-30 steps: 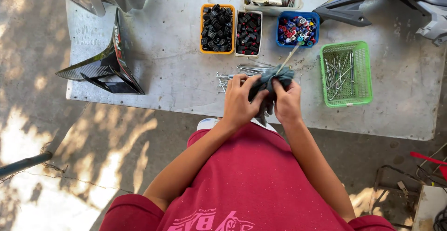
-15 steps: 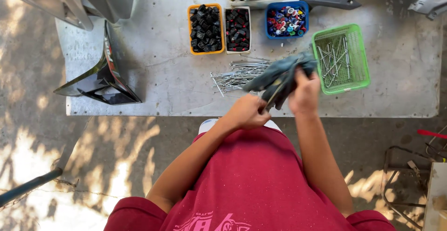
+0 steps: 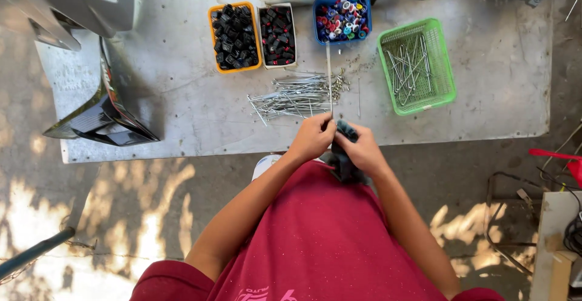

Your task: The person wipes long metal fasteners and small nuts with a cloth on a workbench. They pick up the fasteners from a pile, wipe them individually, and place them into a green basket. The person also gathers small nuts from the table and wipes them with the cloth.

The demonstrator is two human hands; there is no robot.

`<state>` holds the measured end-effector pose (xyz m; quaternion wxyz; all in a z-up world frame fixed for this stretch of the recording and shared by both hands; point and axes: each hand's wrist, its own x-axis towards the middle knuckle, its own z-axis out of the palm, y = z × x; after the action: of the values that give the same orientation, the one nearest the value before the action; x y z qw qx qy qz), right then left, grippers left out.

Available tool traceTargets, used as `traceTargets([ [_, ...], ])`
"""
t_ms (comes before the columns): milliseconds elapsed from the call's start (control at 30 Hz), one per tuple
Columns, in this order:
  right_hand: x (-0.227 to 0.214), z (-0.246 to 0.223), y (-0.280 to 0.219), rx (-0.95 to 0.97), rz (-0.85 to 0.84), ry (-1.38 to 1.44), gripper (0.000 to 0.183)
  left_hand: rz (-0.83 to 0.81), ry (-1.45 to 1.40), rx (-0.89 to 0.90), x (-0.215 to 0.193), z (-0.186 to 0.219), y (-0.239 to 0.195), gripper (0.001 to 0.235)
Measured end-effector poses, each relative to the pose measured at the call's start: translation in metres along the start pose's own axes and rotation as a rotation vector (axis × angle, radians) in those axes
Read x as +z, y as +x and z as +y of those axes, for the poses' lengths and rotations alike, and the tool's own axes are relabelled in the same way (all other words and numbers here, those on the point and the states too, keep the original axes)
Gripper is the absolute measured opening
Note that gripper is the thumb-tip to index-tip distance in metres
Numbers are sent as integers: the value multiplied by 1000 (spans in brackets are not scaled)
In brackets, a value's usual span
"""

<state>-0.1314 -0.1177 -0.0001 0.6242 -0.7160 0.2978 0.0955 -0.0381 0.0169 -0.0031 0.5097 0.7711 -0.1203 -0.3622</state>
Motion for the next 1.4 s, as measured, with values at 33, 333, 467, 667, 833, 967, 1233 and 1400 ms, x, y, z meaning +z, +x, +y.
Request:
traceTargets([
  [33, -4, 14, 7, 17, 0, -2, 7, -9, -7, -13, 9, -3, 8, 27],
  [333, -64, 112, 67, 180, 144, 36, 17, -69, -43, -221, 122, -98, 98, 31],
  [467, -78, 157, 93, 342, 196, 112, 21, -64, -238, -293, 171, -145, 124, 34],
  [667, -130, 211, 147, 377, 407, 137, 13, -96, -264, -341, 240, -141, 201, 34],
  [833, -183, 245, 177, 329, 720, 71, 7, -235, -156, -417, 274, -121, 252, 47],
  [967, -177, 278, 180, 352, 690, -19, 6, -131, 43, -596, 245, -160, 225, 57],
  [1233, -27, 301, 161, 335, 50, -251, 10, 541, 598, -613, 164, -319, 132, 41],
  [1400, 29, 268, 172, 313, 17, -107, 15, 311, 770, -568, 158, -369, 153, 42],
])
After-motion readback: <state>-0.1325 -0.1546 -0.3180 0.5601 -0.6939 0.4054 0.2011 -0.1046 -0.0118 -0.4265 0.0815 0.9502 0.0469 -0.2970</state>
